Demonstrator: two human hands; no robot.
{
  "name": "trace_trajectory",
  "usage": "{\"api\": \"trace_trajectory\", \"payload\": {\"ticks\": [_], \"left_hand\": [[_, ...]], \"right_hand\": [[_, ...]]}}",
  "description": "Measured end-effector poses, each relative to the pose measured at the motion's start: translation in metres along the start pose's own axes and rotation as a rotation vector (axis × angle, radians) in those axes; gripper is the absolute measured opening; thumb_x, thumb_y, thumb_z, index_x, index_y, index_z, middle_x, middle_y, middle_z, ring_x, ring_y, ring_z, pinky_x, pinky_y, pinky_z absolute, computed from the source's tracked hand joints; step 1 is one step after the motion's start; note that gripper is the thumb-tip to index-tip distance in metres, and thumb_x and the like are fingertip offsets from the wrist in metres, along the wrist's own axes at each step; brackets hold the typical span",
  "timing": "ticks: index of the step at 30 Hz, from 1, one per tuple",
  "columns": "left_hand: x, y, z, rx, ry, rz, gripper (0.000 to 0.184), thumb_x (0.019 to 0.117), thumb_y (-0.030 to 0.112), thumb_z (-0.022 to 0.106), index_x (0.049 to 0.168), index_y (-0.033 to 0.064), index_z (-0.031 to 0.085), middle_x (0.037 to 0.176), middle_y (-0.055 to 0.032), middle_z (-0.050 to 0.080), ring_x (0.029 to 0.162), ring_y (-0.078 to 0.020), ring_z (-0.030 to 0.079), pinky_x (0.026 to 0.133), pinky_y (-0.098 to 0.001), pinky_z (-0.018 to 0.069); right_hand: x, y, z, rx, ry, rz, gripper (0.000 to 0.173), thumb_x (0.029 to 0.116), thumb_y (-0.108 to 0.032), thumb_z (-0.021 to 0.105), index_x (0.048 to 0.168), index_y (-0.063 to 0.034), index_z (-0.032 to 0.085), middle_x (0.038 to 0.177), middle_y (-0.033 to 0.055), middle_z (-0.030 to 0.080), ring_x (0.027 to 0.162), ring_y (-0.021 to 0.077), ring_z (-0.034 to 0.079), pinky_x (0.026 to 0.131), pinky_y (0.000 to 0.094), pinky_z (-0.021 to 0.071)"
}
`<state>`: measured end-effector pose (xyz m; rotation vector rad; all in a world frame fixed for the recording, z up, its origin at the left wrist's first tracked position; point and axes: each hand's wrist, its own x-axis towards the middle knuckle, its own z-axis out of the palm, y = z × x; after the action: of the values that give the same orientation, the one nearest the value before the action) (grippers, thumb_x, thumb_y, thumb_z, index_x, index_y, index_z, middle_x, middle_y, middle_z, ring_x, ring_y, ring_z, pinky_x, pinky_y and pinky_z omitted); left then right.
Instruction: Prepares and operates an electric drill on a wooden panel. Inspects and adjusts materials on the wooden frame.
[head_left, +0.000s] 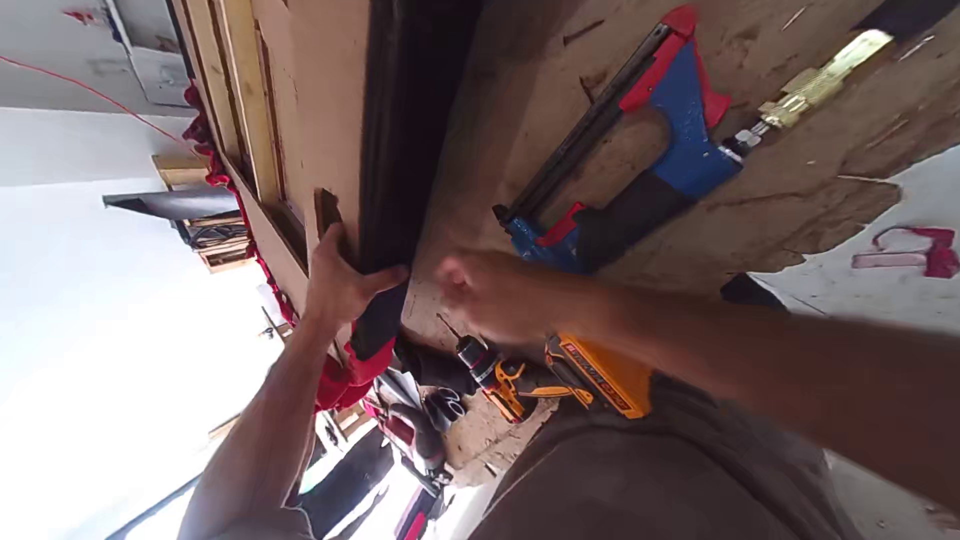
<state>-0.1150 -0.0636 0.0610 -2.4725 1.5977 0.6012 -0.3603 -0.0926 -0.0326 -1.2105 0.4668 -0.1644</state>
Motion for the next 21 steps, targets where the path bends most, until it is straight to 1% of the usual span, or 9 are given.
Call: {"api": "trace_trajectory", "payload": {"ticks": [1,2,4,6,8,11,14,17,21], "left_hand": [[-0.003,0.000,-0.014,-0.029,0.015,0.011,0.087,0.0539,0.048,0.089,0.123,0.0054,0.059,0.102,-0.0020,0.070,0.093,-0.0068,0.070,0.082,-0.0336,0.0607],[-0.004,0.001,-0.028,-0.072,0.026,0.033,0.084,0.0543,0.046,0.089,0.122,0.0070,0.059,0.102,0.0003,0.070,0.092,-0.0054,0.070,0.081,-0.0319,0.0616],[-0.005,0.004,-0.050,-0.188,0.020,0.095,0.077,0.0565,0.040,0.090,0.120,0.0107,0.059,0.100,0.0050,0.072,0.091,-0.0046,0.071,0.078,-0.0301,0.0635],[-0.007,0.006,-0.069,-0.287,-0.042,0.154,0.069,0.0620,0.034,0.091,0.121,0.0156,0.060,0.100,0.0080,0.073,0.091,-0.0056,0.072,0.078,-0.0300,0.0641],[-0.009,0.005,-0.086,-0.346,-0.095,0.198,0.064,0.0668,0.031,0.089,0.123,0.0166,0.061,0.103,0.0064,0.074,0.093,-0.0089,0.073,0.080,-0.0317,0.0642],[-0.008,0.004,-0.093,-0.360,-0.119,0.226,0.063,0.0699,0.032,0.088,0.125,0.0181,0.060,0.105,0.0074,0.074,0.095,-0.0085,0.073,0.082,-0.0309,0.0633],[-0.006,0.002,-0.085,-0.338,-0.112,0.214,0.067,0.0678,0.035,0.090,0.125,0.0184,0.059,0.106,0.0090,0.074,0.096,-0.0068,0.072,0.084,-0.0300,0.0631],[-0.005,0.001,-0.077,-0.322,-0.111,0.211,0.067,0.0674,0.035,0.090,0.124,0.0168,0.058,0.106,0.0080,0.073,0.097,-0.0074,0.072,0.085,-0.0307,0.0629],[-0.003,0.004,-0.079,-0.342,-0.119,0.239,0.064,0.0695,0.031,0.088,0.125,0.0182,0.058,0.106,0.0095,0.073,0.097,-0.0065,0.071,0.085,-0.0296,0.0622]], "right_hand": [[0.019,-0.003,-0.002,-0.121,0.031,-0.012,0.039,0.1042,-0.022,0.056,0.135,0.0023,0.055,0.111,0.0185,0.068,0.100,0.0298,0.068,0.085,0.0509,0.0542],[0.038,-0.005,-0.005,-0.202,0.086,-0.035,0.044,0.1032,-0.023,0.058,0.138,0.0039,0.051,0.112,0.0211,0.067,0.102,0.0349,0.067,0.086,0.0555,0.0535],[0.070,-0.008,-0.013,-0.149,0.169,-0.110,0.064,0.1014,-0.029,0.061,0.152,0.0018,0.037,0.128,0.0226,0.064,0.116,0.0369,0.065,0.097,0.0569,0.0520],[0.089,-0.014,-0.013,0.012,0.197,-0.290,0.077,0.0975,-0.030,0.070,0.157,-0.0015,0.031,0.138,0.0202,0.061,0.119,0.0316,0.065,0.101,0.0493,0.0533],[0.104,-0.019,-0.009,0.112,0.207,-0.503,0.084,0.0937,-0.028,0.076,0.156,0.0021,0.030,0.144,0.0196,0.055,0.118,0.0260,0.066,0.100,0.0403,0.0551],[0.122,-0.013,-0.007,0.159,0.340,-0.673,0.084,0.0892,-0.029,0.081,0.153,0.0041,0.037,0.145,0.0200,0.054,0.114,0.0230,0.068,0.092,0.0344,0.0590],[0.126,-0.003,0.002,0.382,0.417,-0.666,0.085,0.0848,-0.015,0.084,0.154,0.0006,0.038,0.148,0.0191,0.050,0.117,0.0230,0.066,0.087,0.0325,0.0613],[0.130,0.001,0.003,0.651,0.398,-0.630,0.080,0.0805,0.001,0.083,0.149,0.0044,0.043,0.150,0.0205,0.051,0.122,0.0227,0.065,0.093,0.0325,0.0609],[0.136,-0.007,0.001,0.711,0.365,-0.570,0.069,0.0815,-0.002,0.081,0.142,0.0056,0.049,0.143,0.0203,0.056,0.121,0.0200,0.066,0.094,0.0321,0.0605]]}}
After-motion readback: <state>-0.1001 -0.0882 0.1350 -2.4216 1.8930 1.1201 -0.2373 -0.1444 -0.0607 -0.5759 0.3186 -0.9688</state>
